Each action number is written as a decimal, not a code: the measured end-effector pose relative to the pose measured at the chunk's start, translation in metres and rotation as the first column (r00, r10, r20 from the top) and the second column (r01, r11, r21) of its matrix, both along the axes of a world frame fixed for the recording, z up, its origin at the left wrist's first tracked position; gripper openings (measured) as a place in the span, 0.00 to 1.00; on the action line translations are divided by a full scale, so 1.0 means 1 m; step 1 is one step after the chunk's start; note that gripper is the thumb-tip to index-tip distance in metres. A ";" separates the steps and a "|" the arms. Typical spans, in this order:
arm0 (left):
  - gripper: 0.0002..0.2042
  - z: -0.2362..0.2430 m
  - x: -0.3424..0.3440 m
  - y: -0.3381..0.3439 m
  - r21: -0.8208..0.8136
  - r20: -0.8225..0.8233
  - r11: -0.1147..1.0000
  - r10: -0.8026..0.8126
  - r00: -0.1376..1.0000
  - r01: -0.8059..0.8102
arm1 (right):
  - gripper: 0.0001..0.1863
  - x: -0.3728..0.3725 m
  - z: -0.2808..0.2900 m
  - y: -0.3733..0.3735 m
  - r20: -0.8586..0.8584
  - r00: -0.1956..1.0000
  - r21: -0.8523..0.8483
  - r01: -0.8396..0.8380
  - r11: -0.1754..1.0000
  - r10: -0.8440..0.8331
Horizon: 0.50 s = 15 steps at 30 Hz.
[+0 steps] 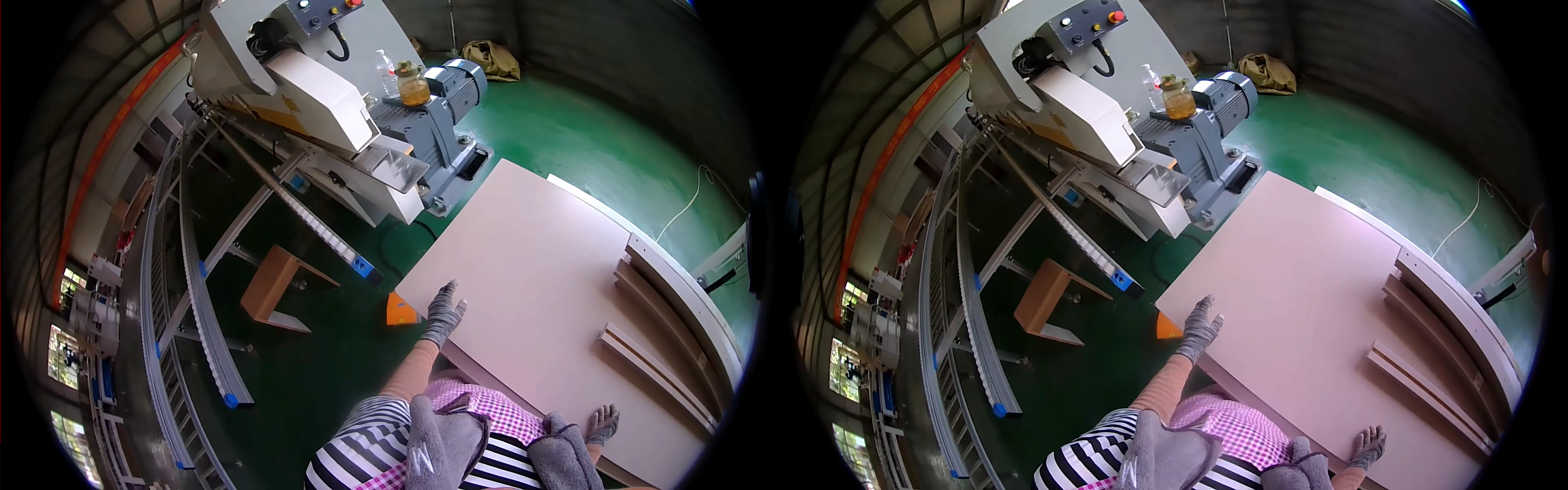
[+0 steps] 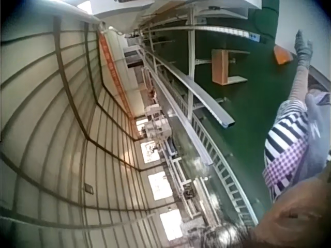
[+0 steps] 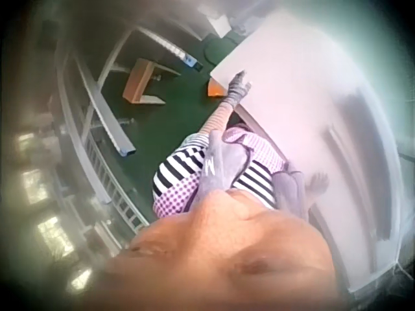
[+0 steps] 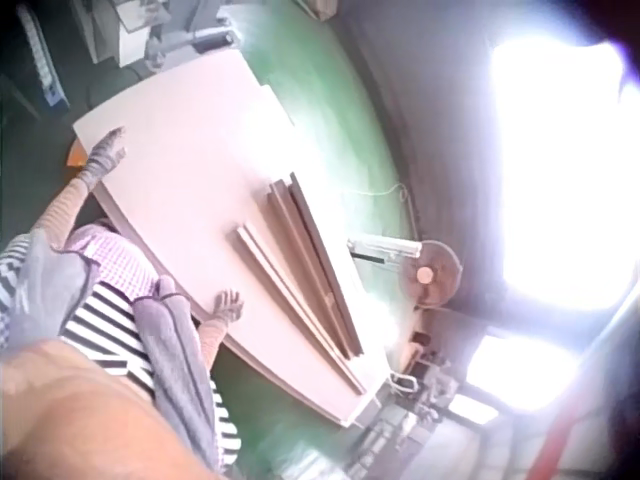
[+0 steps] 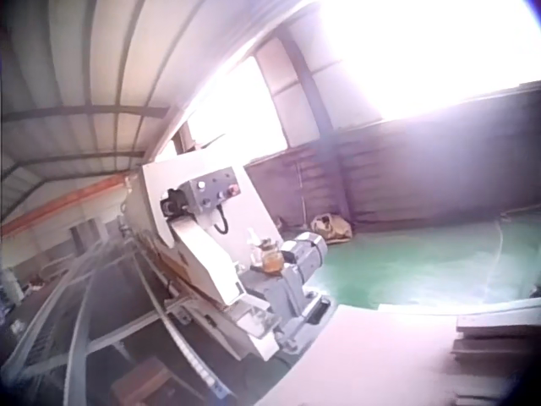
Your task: The person picks up narrow wood boards one at a time and feeds them into an edge-banding machine, then places the finished boards onto a larger panel on a nearby table.
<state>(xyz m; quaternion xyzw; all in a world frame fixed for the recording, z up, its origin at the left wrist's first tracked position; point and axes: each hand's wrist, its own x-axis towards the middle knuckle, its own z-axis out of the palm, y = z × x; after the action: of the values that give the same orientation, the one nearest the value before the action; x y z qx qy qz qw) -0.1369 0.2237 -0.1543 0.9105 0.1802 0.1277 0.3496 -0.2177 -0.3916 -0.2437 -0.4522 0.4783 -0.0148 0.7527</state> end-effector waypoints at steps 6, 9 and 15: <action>0.28 -0.002 -0.025 0.034 -0.124 0.105 0.985 0.132 0.986 -0.119 | 0.28 -0.001 -0.004 -0.004 0.032 0.998 0.003 0.046 0.999 -0.046; 0.31 0.009 -0.028 0.053 -0.185 0.160 0.971 0.181 0.970 -0.151 | 0.28 0.004 -0.004 0.000 0.021 1.000 -0.049 0.004 0.999 -0.003; 0.38 0.048 -0.022 0.075 -0.211 0.179 0.962 0.214 0.960 -0.175 | 0.27 0.006 -0.019 -0.008 0.002 1.000 -0.086 0.019 0.996 -0.019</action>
<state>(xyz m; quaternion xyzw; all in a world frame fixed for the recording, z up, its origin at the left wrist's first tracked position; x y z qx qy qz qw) -0.1584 0.2985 -0.1060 0.8326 0.2444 0.2345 0.4382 -0.2119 -0.3994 -0.2630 -0.4796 0.4810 -0.0430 0.7326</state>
